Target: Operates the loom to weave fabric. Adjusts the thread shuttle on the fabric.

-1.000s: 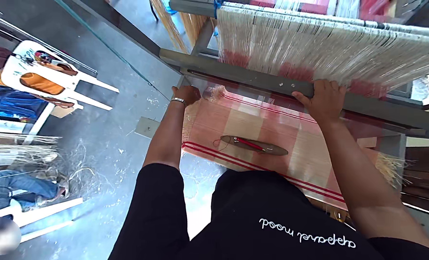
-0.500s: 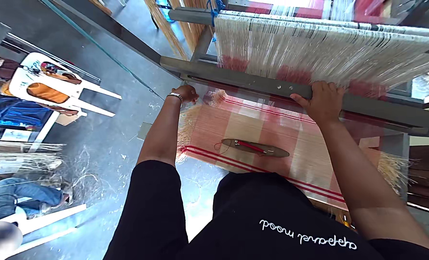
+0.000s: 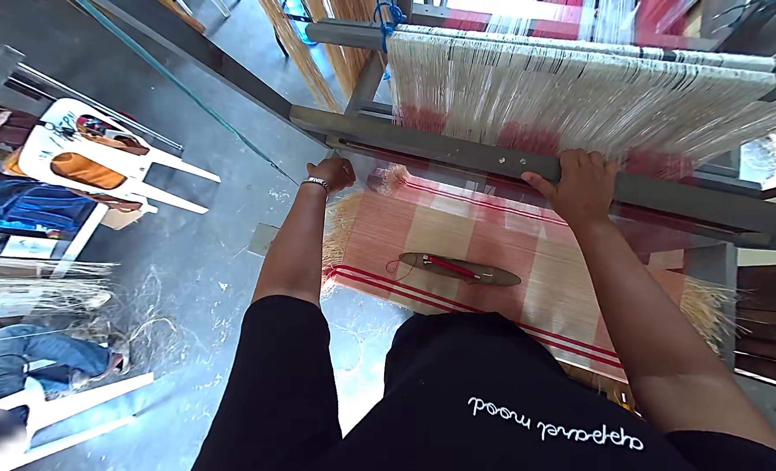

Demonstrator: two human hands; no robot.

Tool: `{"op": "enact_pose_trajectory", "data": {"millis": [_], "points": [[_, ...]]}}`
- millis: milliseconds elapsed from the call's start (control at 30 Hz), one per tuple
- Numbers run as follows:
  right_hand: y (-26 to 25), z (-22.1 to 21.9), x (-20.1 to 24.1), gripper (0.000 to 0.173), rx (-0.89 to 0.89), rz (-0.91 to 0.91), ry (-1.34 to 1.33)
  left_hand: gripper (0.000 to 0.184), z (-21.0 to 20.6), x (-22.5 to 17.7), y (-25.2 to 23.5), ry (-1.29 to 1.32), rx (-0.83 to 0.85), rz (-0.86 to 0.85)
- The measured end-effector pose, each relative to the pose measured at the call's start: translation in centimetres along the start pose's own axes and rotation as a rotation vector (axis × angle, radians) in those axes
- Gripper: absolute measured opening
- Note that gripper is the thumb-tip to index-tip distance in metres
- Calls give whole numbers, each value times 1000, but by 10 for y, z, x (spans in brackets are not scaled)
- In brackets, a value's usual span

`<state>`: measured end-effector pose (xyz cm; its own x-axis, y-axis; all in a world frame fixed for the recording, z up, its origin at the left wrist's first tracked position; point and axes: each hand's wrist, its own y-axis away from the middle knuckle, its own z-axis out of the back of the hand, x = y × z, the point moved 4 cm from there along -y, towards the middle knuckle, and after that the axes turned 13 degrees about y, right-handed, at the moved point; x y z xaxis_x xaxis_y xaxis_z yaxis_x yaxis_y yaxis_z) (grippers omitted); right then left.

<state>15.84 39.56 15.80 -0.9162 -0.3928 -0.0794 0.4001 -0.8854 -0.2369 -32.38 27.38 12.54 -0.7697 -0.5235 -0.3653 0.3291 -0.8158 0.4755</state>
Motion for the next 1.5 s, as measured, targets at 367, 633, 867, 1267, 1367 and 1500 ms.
{"op": "enact_pose_trajectory", "data": {"millis": [367,633,867,1267,1367,1500], "points": [[0,-2,0,96,7,-15,12,21,2,14,12,34,-80,-26],[1,-2,-1,97,-37,2,4,24,-25,5,-6,-49,-50,-95],[1,-2,0,96,-56,3,12,27,-20,-8,-9,-172,54,-59],[0,-5,-1,97,-72,-6,22,35,12,13,4,-4,5,29],[2,-8,-1,95,-80,-2,38,34,17,29,21,110,-68,30],[15,-3,4,94,-52,-15,29,40,9,46,60,312,-384,30]]}}
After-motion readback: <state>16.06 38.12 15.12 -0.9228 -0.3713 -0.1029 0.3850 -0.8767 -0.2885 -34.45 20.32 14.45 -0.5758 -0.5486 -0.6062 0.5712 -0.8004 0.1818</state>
